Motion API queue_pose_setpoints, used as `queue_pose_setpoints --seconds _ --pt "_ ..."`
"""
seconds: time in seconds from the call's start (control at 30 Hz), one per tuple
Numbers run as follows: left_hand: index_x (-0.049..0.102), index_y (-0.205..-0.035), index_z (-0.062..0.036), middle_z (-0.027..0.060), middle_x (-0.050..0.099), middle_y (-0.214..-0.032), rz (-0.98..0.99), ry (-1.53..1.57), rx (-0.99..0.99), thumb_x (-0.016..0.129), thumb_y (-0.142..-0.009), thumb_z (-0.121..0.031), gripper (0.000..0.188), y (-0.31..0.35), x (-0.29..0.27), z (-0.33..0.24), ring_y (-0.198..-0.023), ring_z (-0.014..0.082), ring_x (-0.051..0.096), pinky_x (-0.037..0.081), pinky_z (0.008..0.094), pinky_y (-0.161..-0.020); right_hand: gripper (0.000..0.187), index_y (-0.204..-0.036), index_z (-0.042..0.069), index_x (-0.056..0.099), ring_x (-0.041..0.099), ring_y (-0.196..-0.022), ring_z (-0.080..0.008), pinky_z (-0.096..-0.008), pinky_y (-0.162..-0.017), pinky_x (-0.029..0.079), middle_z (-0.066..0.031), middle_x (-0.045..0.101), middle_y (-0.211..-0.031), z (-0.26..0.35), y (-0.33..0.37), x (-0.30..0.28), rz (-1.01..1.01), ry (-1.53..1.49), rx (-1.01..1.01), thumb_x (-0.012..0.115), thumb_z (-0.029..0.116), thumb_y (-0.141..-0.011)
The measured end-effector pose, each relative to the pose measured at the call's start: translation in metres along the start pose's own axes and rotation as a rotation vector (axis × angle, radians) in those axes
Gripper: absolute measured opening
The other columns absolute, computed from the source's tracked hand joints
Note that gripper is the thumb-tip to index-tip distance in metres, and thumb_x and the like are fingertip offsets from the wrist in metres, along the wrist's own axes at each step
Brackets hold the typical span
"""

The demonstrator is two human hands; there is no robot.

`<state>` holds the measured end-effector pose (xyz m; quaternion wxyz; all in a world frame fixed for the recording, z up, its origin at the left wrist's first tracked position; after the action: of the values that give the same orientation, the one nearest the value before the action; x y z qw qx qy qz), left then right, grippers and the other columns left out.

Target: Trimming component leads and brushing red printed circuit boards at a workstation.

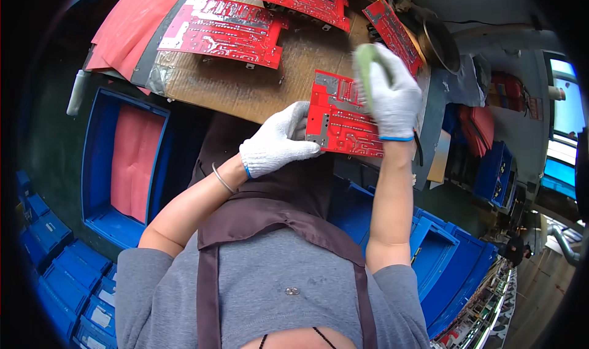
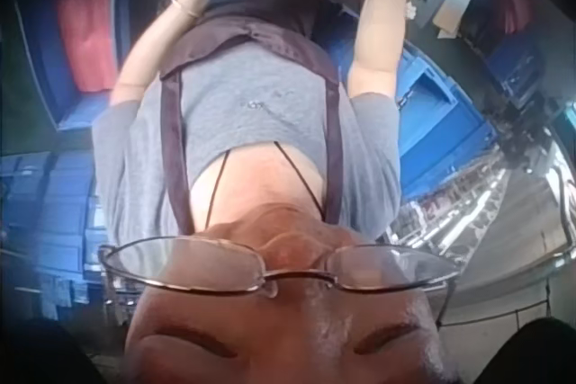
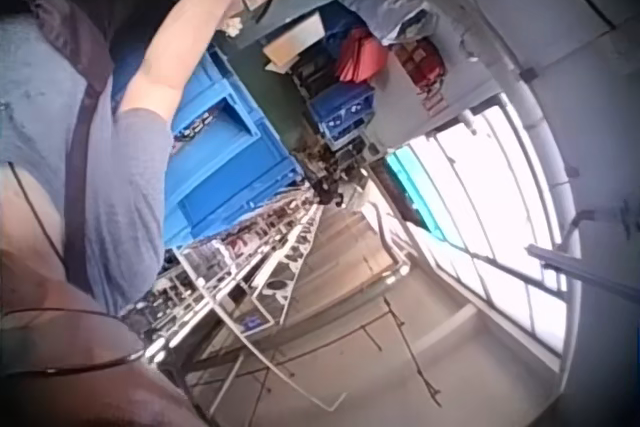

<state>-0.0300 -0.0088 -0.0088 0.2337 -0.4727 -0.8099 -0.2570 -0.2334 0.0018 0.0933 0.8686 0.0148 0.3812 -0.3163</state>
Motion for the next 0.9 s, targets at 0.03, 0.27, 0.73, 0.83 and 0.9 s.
queue_pose_setpoints --seconds 0.03,0.27,0.73,0.83,0.9 --pt "0.038 -0.152 0.0041 0.0151 0.055 -0.146 -0.001 0.002 0.000 0.081 -0.085 0.003 0.079 0.000 -0.002 0.001 -0.132 0.0220 0.058 0.053 0.0390 -0.110 0.033 -0.132 0.002 0.071 0.075 -0.105 -0.0214 -0.0319 -0.095 0.057 -0.0151 0.078 -0.117 -0.011 0.000 -0.026 -0.088 0.034 0.037 0.065 0.012 -0.102" --pt "0.048 -0.148 0.0032 0.0156 0.061 -0.141 -0.022 -0.108 -0.004 0.052 -0.109 -0.041 0.059 -0.007 -0.010 0.006 -0.133 0.0206 0.056 0.048 0.0391 -0.113 0.032 -0.126 -0.001 0.074 0.075 -0.100 -0.0203 -0.0350 -0.095 0.058 -0.0142 0.078 -0.113 0.029 0.121 -0.014 -0.103 -0.081 -0.091 0.071 0.002 -0.094" --pt "0.035 -0.159 -0.0057 0.0165 0.047 -0.159 -0.057 -0.081 0.046 0.020 -0.109 -0.070 0.083 0.000 -0.009 0.017 -0.140 0.0304 0.054 0.043 0.0492 -0.117 0.030 -0.109 0.012 0.080 0.064 -0.063 -0.0273 -0.0391 -0.059 0.051 -0.0085 0.071 -0.082 0.052 0.145 -0.010 0.027 0.238 -0.524 0.083 0.011 -0.079" --pt "0.033 -0.159 -0.0050 0.0166 0.053 -0.153 -0.004 0.071 -0.080 0.019 -0.107 -0.072 0.086 -0.004 -0.008 0.018 -0.133 0.0303 0.059 0.051 0.0466 -0.108 0.032 -0.125 -0.003 0.074 0.077 -0.106 -0.0253 -0.0354 -0.096 0.059 -0.0187 0.078 -0.118 -0.021 0.132 -0.075 -0.070 0.206 -0.155 0.069 -0.002 -0.093" --pt "0.035 -0.158 -0.0047 0.0162 0.055 -0.152 -0.036 0.063 -0.090 0.019 -0.108 -0.071 0.085 -0.009 -0.008 0.020 -0.132 0.0300 0.061 0.052 0.0458 -0.107 0.034 -0.129 -0.003 0.073 0.075 -0.110 -0.0218 -0.0335 -0.098 0.057 -0.0174 0.077 -0.123 -0.047 0.131 -0.097 -0.113 0.073 0.003 0.067 -0.002 -0.096"
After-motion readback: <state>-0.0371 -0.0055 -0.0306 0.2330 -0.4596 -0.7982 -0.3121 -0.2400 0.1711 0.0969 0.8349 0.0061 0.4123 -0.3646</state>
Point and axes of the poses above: each hand's wrist, its own y-axis away from the middle knuckle, its own x-axis out of the palm, z = x × y, the point moved 7 cm from there along -y, towards the middle knuckle
